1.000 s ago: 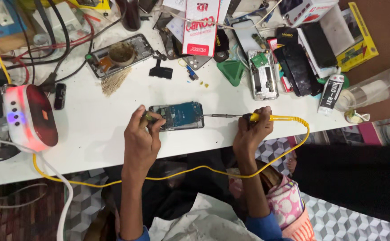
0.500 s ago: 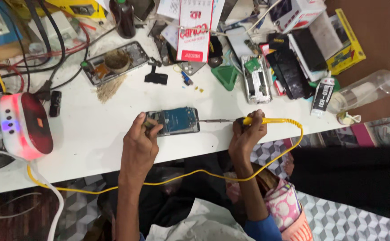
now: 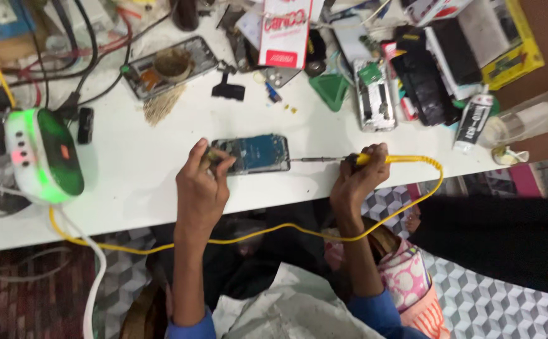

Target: The person uses a soldering iron and a small tool to work on a disassembled smartphone motherboard. They repeatedly apply heat to specific points on the circuit board while manipulating components with the other hand.

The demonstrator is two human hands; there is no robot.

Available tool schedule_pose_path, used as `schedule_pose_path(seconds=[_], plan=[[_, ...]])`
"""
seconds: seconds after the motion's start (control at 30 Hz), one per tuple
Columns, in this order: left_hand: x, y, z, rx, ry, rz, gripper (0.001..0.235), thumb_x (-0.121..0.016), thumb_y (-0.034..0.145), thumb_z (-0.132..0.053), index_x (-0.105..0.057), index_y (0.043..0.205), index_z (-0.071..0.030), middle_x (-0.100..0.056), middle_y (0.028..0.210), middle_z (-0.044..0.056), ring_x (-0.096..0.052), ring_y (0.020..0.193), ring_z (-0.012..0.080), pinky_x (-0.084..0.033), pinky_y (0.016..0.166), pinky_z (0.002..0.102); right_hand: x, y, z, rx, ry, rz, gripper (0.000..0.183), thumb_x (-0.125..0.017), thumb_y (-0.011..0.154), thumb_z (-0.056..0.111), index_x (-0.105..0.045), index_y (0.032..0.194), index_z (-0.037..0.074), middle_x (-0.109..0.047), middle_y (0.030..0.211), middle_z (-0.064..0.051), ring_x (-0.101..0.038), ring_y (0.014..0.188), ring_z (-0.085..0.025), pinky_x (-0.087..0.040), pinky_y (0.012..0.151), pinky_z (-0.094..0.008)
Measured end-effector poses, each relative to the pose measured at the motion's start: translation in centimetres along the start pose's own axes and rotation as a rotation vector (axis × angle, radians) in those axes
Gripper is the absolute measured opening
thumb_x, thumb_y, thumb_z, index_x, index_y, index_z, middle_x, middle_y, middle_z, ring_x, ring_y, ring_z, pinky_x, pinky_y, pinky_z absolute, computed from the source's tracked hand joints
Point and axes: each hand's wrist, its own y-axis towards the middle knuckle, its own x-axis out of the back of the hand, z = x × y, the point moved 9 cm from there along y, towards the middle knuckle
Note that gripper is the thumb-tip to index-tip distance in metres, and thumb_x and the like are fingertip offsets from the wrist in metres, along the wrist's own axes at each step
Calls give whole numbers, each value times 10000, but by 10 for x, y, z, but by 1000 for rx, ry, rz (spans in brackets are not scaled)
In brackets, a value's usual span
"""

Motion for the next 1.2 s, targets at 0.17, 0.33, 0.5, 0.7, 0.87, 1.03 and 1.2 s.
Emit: schedule_pose_path(seconds=[0.17,0.33,0.5,0.7,0.87,1.03,1.2], plan=[[-5,1,5,59,-94,37,440,-672,997,44,-405,1345,58,-713,902,142,-720,744,239,-556,690,321,-6,2,1,46,25,59,333,-572,1070,386,-477,916,106,-459,808,5,-387,509,-82,-269,434,-244],[-4,-2,3,30,-83,26,485,-682,995,41,-383,1377,30,-710,911,145,-719,755,241,-553,678,328,-5,-1,1,20,17,54,348,-572,1073,406,-466,920,112,-439,779,4,-391,511,-84,-266,416,-245],[-2,-9,-1,-47,-67,16,564,-678,1022,35,-307,1444,-11,-714,922,130,-703,740,246,-540,681,331,-4,-3,0,38,14,75,338,-564,1069,398,-493,947,90,-464,792,-12,-394,496,-104,-281,429,-260],[0,-9,-5,-96,-39,1,617,-681,1006,57,-293,1472,-61,-713,922,123,-714,752,241,-555,707,332,-9,-4,2,124,-23,145,355,-587,1093,378,-482,943,74,-419,765,5,-367,494,-75,-276,430,-246],[-4,-6,-1,-83,-23,16,642,-708,990,55,-312,1470,-102,-725,919,121,-704,717,235,-548,675,332,-3,-3,2,182,-108,104,329,-567,1087,357,-488,930,79,-460,780,-2,-440,520,-87,-329,425,-247],[-4,-9,-1,-137,-51,0,670,-692,1016,59,-283,1509,-137,-719,932,112,-693,713,225,-536,662,333,0,-9,7,237,-150,81,311,-536,1099,341,-501,926,84,-486,806,-4,-465,544,-84,-345,431,-246],[-5,-10,3,-145,-137,12,663,-651,1074,64,-219,1536,-135,-701,958,106,-712,762,186,-555,668,290,-5,-18,15,307,-250,91,330,-557,1098,340,-481,883,102,-445,729,13,-421,516,-54,-310,411,-215]])
